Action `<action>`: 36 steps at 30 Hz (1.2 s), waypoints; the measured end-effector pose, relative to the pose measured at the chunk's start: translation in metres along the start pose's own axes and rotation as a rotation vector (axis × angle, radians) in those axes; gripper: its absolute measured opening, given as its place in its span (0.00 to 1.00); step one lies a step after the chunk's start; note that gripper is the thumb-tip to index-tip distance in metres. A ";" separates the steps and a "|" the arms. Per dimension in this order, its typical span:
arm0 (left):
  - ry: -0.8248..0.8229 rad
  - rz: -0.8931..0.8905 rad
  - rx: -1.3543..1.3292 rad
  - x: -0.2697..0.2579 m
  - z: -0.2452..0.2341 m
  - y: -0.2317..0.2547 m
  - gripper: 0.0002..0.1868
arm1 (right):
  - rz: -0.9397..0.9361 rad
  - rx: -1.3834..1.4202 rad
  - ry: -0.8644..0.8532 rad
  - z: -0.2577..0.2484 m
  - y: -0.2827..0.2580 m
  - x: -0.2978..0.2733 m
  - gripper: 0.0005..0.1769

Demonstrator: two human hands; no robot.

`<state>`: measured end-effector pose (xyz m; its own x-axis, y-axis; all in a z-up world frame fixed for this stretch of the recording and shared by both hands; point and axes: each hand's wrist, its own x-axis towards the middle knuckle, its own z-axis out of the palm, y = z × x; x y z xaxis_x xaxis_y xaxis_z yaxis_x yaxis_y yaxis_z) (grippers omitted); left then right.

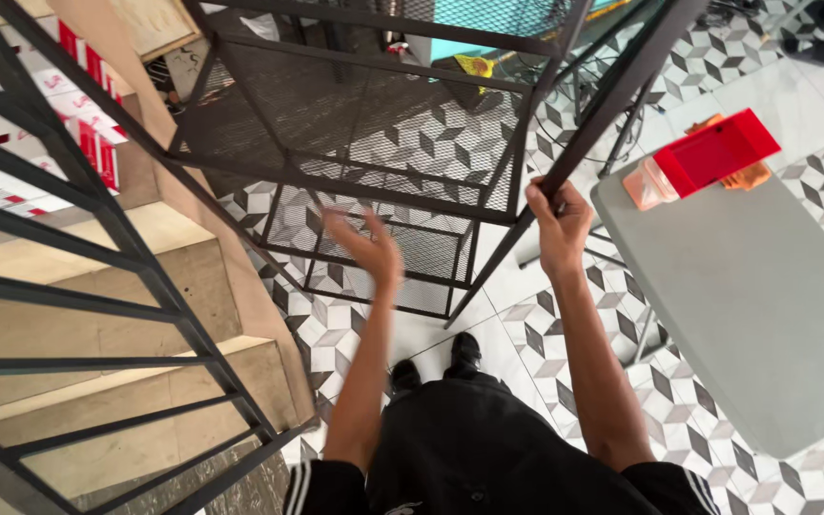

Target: The person places a towel and a red tray on a table, then uses an Allen key to tighten bolts on a black metal mesh shelving unit. They move around the unit to access different joints, securing the frame together.

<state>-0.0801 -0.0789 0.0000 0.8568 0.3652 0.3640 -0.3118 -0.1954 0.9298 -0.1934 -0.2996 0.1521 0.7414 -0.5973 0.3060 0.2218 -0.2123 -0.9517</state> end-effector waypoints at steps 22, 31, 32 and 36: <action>-0.645 0.002 -0.089 -0.139 0.131 0.031 0.14 | 0.071 0.175 -0.371 -0.053 0.033 0.031 0.13; -0.619 0.013 -0.050 -0.147 0.128 0.005 0.25 | -0.003 0.117 -0.170 -0.041 0.084 0.118 0.17; -0.604 0.021 -0.045 -0.148 0.126 0.004 0.25 | -0.104 0.082 -0.172 -0.037 0.086 0.129 0.18; -0.597 -0.007 -0.037 -0.153 0.109 0.003 0.27 | -0.120 -0.003 -0.124 -0.017 0.078 0.155 0.20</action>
<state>-0.1678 -0.2348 -0.0585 0.9382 -0.2107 0.2745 -0.3099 -0.1590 0.9374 -0.0721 -0.4218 0.1253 0.7820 -0.4680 0.4115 0.3116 -0.2782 -0.9086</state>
